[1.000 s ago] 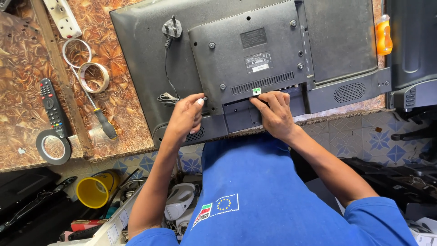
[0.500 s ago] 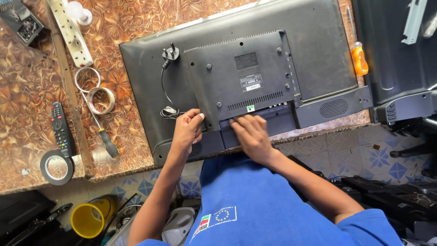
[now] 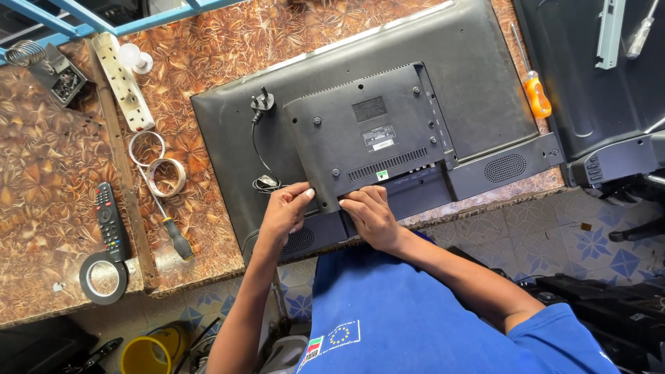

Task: The person uses a screwdriver to remove screws from the back cover of a television. They then remove the cover to expose the internal circuit board and continue to unscrew components inside the chassis.

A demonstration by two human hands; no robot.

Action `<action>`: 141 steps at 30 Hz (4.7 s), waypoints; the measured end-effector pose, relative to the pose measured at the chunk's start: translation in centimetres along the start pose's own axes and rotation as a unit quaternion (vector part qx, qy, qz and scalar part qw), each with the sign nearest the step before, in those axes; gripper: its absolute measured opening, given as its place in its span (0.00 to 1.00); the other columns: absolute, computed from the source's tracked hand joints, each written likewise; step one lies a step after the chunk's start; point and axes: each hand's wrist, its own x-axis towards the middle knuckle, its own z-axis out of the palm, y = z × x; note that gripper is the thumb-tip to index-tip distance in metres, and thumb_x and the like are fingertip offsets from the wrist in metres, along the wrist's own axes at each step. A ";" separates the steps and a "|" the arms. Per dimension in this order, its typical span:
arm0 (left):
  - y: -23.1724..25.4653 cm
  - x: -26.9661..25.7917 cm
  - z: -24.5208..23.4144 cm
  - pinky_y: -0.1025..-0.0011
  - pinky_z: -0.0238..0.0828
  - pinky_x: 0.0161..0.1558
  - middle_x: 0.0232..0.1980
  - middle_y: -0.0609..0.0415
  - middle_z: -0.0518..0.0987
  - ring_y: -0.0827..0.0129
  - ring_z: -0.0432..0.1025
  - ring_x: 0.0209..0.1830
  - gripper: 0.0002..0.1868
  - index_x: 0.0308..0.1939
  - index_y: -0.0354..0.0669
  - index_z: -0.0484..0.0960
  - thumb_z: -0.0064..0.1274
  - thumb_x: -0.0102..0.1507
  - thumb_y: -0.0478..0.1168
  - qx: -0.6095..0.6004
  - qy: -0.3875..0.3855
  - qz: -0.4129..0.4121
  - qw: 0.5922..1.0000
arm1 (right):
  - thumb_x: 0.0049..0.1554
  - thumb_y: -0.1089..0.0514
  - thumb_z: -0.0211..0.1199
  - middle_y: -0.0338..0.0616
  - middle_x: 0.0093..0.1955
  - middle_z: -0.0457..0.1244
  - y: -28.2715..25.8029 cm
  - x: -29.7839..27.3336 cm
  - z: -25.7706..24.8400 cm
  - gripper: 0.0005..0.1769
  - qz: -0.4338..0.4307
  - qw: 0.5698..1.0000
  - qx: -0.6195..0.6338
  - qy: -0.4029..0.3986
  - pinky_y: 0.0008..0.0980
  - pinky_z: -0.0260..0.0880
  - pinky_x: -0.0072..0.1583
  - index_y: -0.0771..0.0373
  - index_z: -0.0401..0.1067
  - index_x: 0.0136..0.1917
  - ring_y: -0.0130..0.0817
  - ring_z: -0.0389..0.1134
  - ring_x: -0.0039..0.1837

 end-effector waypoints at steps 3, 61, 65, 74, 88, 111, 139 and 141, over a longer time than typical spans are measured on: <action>1.7 0.5 1.3 0.77 0.66 0.32 0.26 0.58 0.76 0.79 0.62 0.27 0.17 0.41 0.47 0.90 0.47 0.58 0.29 0.173 0.076 0.073 0.979 | 0.59 0.67 0.65 0.46 0.43 0.68 -0.4 0.7 -0.1 0.07 -0.002 1.000 0.001 0.007 0.36 0.61 0.53 0.64 0.78 0.52 0.43 0.67 0.43; -1.3 2.5 3.8 0.48 0.76 0.43 0.29 0.38 0.83 0.41 0.81 0.41 0.30 0.47 0.46 0.77 0.48 0.66 0.69 0.307 0.240 0.034 0.920 | 0.58 0.61 0.72 0.51 0.46 0.68 10.7 1.6 -15.0 0.25 0.146 0.968 -0.116 -0.165 0.42 0.68 0.59 0.67 0.76 0.68 0.48 0.67 0.52; -0.5 1.7 4.4 0.46 0.66 0.38 0.31 0.33 0.81 0.32 0.75 0.36 0.29 0.39 0.40 0.71 0.43 0.67 0.66 0.360 0.245 0.067 0.898 | 0.60 0.58 0.69 0.51 0.50 0.63 10.1 1.8 -15.2 0.30 0.131 0.955 -0.156 -0.216 0.43 0.62 0.64 0.69 0.71 0.72 0.46 0.60 0.54; -1.9 2.5 4.6 0.46 0.70 0.31 0.28 0.38 0.79 0.38 0.76 0.29 0.32 0.38 0.40 0.69 0.34 0.69 0.68 0.415 0.246 0.072 0.873 | 0.59 0.59 0.72 0.53 0.53 0.62 10.5 0.2 -14.6 0.36 0.160 0.945 -0.193 -0.208 0.47 0.61 0.68 0.69 0.70 0.78 0.49 0.59 0.58; -0.2 1.3 4.3 0.47 0.71 0.32 0.26 0.39 0.79 0.39 0.77 0.30 0.35 0.36 0.40 0.69 0.30 0.67 0.71 0.388 0.228 0.069 0.890 | 0.63 0.59 0.73 0.57 0.55 0.63 11.9 -1.6 -14.5 0.31 0.100 0.956 -0.213 -0.174 0.47 0.66 0.65 0.75 0.74 0.76 0.52 0.60 0.60; -0.2 1.1 4.4 0.47 0.72 0.31 0.24 0.41 0.78 0.40 0.77 0.28 0.35 0.36 0.40 0.68 0.31 0.67 0.71 0.388 0.226 0.072 0.890 | 0.64 0.56 0.73 0.56 0.56 0.65 11.7 -1.8 -14.5 0.31 0.103 0.960 -0.206 -0.162 0.48 0.67 0.66 0.75 0.75 0.75 0.53 0.60 0.62; 0.2 0.5 3.9 0.60 0.61 0.28 0.20 0.57 0.66 0.63 0.64 0.19 0.31 0.29 0.44 0.67 0.41 0.66 0.69 0.305 0.221 0.116 0.919 | 0.64 0.63 0.71 0.57 0.57 0.65 11.1 -1.2 -14.6 0.30 0.136 0.951 -0.212 -0.181 0.47 0.65 0.64 0.71 0.71 0.77 0.51 0.60 0.62; 0.4 0.3 3.9 0.63 0.60 0.28 0.19 0.61 0.62 0.69 0.60 0.18 0.30 0.28 0.46 0.65 0.44 0.66 0.68 0.285 0.226 0.128 0.923 | 0.65 0.58 0.68 0.57 0.57 0.64 10.9 -1.1 -14.7 0.29 0.128 0.952 -0.211 -0.184 0.47 0.66 0.63 0.70 0.71 0.76 0.52 0.60 0.60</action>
